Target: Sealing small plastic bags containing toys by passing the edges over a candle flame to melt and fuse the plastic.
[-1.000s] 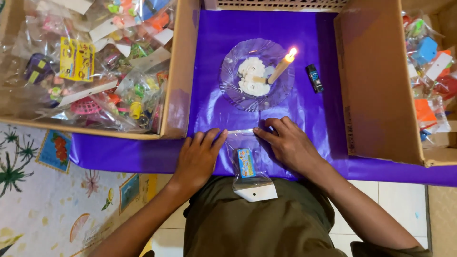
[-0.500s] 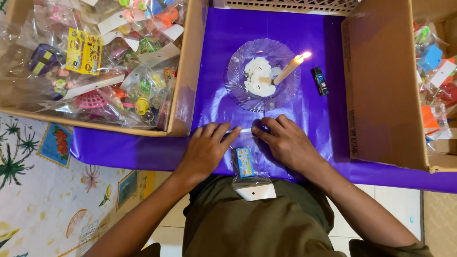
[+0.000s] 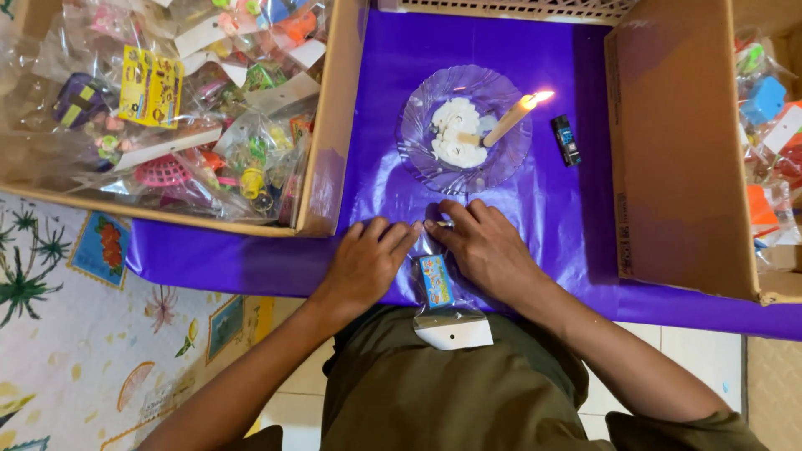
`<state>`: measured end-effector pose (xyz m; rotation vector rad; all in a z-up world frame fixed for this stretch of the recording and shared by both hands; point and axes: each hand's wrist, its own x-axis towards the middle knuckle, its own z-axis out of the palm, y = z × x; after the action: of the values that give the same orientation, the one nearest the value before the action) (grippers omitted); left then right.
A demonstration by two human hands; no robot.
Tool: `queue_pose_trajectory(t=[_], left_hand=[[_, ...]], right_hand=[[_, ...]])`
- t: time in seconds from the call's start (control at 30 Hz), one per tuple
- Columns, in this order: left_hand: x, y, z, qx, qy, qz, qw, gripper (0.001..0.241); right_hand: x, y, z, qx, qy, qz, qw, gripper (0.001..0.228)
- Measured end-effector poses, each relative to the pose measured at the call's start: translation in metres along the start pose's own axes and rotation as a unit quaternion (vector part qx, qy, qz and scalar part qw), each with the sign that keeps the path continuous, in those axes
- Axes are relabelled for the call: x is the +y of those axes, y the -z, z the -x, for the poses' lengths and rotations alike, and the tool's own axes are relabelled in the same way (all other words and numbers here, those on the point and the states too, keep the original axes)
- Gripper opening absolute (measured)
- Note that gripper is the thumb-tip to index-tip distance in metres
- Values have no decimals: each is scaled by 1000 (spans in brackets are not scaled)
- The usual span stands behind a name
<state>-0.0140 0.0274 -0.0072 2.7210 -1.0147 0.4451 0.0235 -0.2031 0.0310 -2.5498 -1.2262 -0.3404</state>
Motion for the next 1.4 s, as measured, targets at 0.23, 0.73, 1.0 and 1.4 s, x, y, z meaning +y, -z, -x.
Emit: queue_pose_trajectory(t=[0.23,0.73,1.0,1.4], left_hand=[[3,-9,16,-5,41,-55,998,35],[7,-14,41,-33,96,-38,994,57],[8,-14,40,-7,91,-58,994,64],[7,-30,43,-53,100,-28,993,61]], right_hand=[[6,-8,16,8,-43,41,998,34],[1,-6,30,23,-131,-13,991,42],[6,-8,34,22,-163,-35,986,42],[-3,0,7,30,-96,-134,986,50]])
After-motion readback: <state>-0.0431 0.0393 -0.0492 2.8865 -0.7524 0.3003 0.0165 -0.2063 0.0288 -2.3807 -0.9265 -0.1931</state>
